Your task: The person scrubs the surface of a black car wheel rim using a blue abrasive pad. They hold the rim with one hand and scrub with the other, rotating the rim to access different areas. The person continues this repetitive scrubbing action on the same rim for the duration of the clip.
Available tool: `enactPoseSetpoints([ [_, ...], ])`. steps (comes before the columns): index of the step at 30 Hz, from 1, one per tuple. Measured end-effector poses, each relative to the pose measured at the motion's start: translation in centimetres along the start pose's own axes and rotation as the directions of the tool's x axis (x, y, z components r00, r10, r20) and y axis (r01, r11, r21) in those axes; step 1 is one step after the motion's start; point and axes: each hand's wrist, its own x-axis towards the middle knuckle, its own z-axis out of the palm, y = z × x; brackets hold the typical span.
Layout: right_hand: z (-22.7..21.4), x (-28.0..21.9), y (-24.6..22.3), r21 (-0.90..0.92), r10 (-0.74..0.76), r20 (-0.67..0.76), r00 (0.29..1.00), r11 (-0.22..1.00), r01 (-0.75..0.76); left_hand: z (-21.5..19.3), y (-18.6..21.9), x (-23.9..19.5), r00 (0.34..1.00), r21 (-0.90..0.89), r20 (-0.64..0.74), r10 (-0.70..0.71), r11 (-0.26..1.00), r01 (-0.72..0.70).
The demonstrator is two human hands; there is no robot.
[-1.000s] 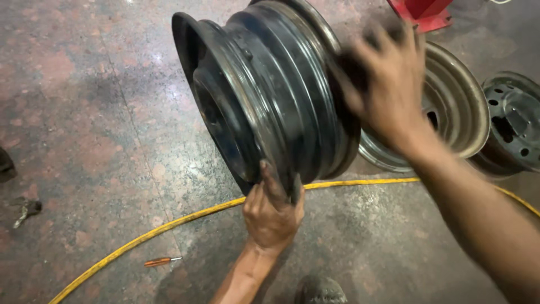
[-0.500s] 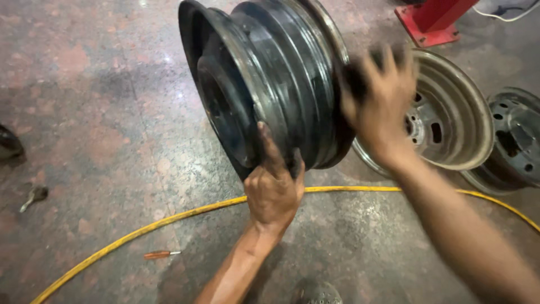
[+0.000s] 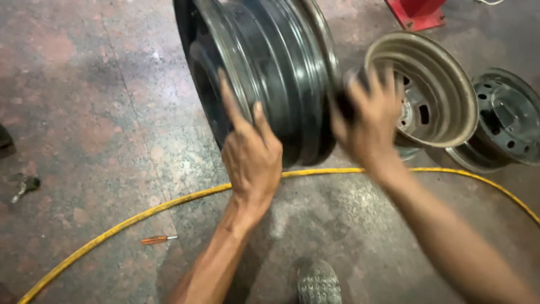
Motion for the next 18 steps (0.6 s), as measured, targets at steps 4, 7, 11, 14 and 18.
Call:
enactPoseSetpoints([
  [4, -0.8, 1.0, 0.2, 0.121, 0.081, 0.128, 0.988, 0.988, -0.097, -0.4, 1.4, 3.0, 0.998, 0.1, -0.049, 0.03, 0.995, -0.025],
  [7, 4.4, 7.9, 4.1, 0.21, -0.032, 0.023, 0.999, 0.977, 0.027, 0.1, 1.7, 4.9, 0.991, 0.2, -0.101, 0.091, 0.977, -0.069],
  [11, 5.4, 7.2, 4.2, 0.359, -0.014, 0.015, 1.0, 0.933, 0.008, 0.1, 1.2, 8.1, 0.997, 0.272, -0.064, 0.035, 0.962, -0.016],
  [14, 2.4, 2.4, 1.5, 0.282, -0.009, 0.049, 0.999, 0.959, -0.005, 0.3, 1.0, 9.6, 0.982, 0.312, -0.14, 0.128, 0.947, -0.079],
  [18, 4.6, 6.1, 3.2, 0.212, -0.037, 0.001, 0.999, 0.977, 0.036, 0.4, 0.8, 10.9, 0.992, 0.279, -0.096, 0.079, 0.959, -0.049],
])
